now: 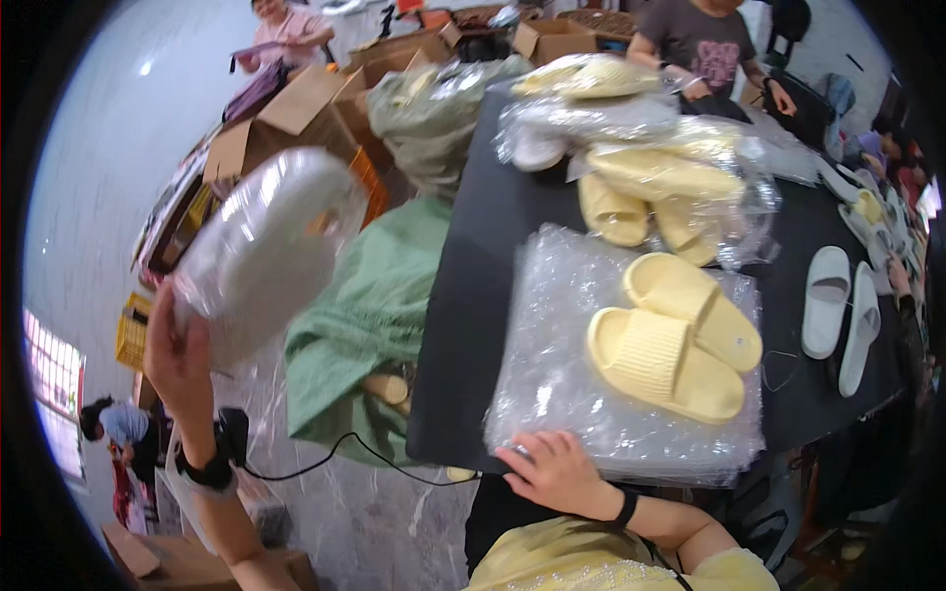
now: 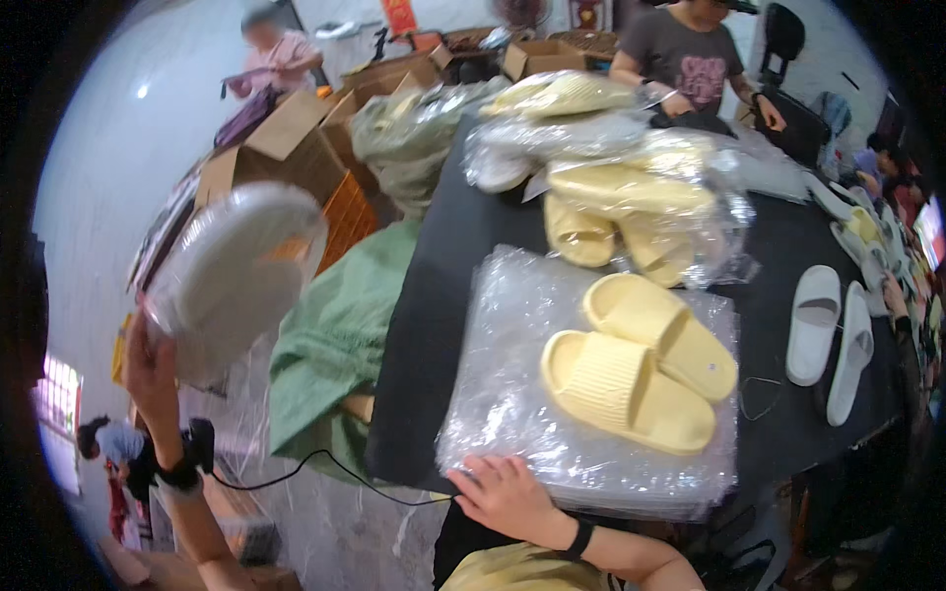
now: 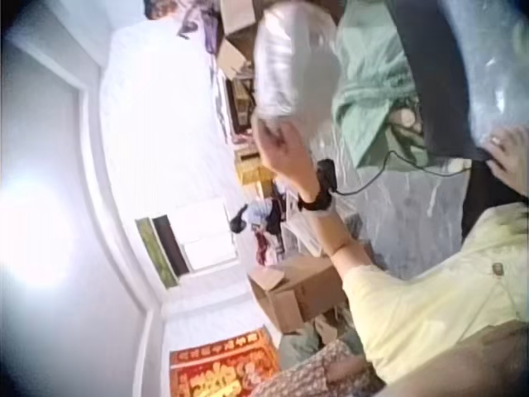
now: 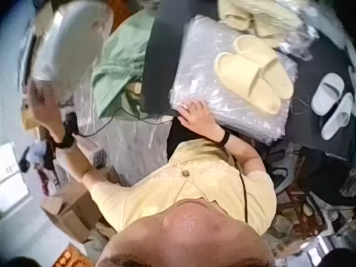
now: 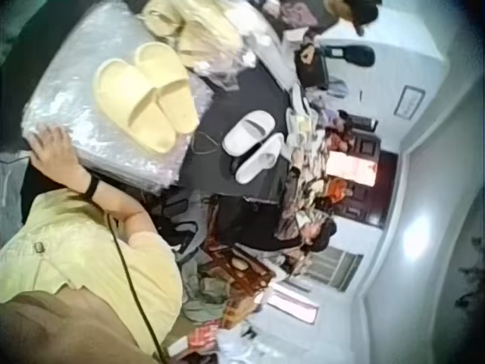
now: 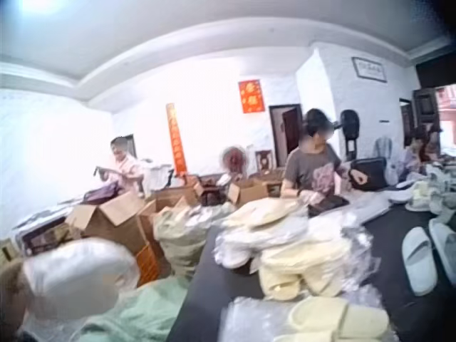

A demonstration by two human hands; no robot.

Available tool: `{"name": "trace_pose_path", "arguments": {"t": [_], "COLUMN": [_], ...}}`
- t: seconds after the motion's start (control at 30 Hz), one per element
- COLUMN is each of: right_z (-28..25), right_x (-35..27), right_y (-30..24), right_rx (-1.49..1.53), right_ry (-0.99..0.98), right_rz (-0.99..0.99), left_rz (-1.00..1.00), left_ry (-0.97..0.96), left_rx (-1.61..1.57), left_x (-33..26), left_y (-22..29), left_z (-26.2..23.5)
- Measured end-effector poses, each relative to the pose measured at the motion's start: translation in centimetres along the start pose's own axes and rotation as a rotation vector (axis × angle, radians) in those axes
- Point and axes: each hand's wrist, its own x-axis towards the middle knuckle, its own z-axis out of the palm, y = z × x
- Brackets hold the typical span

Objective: Packaging finished slippers into plastic bags and organizing them.

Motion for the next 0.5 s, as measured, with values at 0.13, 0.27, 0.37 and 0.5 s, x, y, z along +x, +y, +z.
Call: {"name": "trace_pose_path", "arguments": {"t": [0.13, 0.27, 0.37, 0.5], "right_z": [-1.7, -0.9, -1.3, -1.0], "right_x": [-1.5, -1.6, -2.0, -2.2], "right_y": [1.6, 1.1, 1.1, 0.8], "right_rx": [-0.012, 0.081, 0.126, 0.055], "right_ry": [0.006, 0.072, 0.074, 0.076], "right_rz": [0.015, -0.007, 0.009, -0.004], "left_rz": [-0.038, 0.621, 0.662, 1.006], "left_ry": [0.178, 0.381, 0.333, -0.101], "left_rx": [-0.471, -0.387, -0.343, -0.404], "left_x": [9.3, 17.1, 17.5, 14.6], "left_y": [11.9, 23.7, 32.0, 38.4], "left_z": [9.8, 18.3, 26.3, 36.6]}}
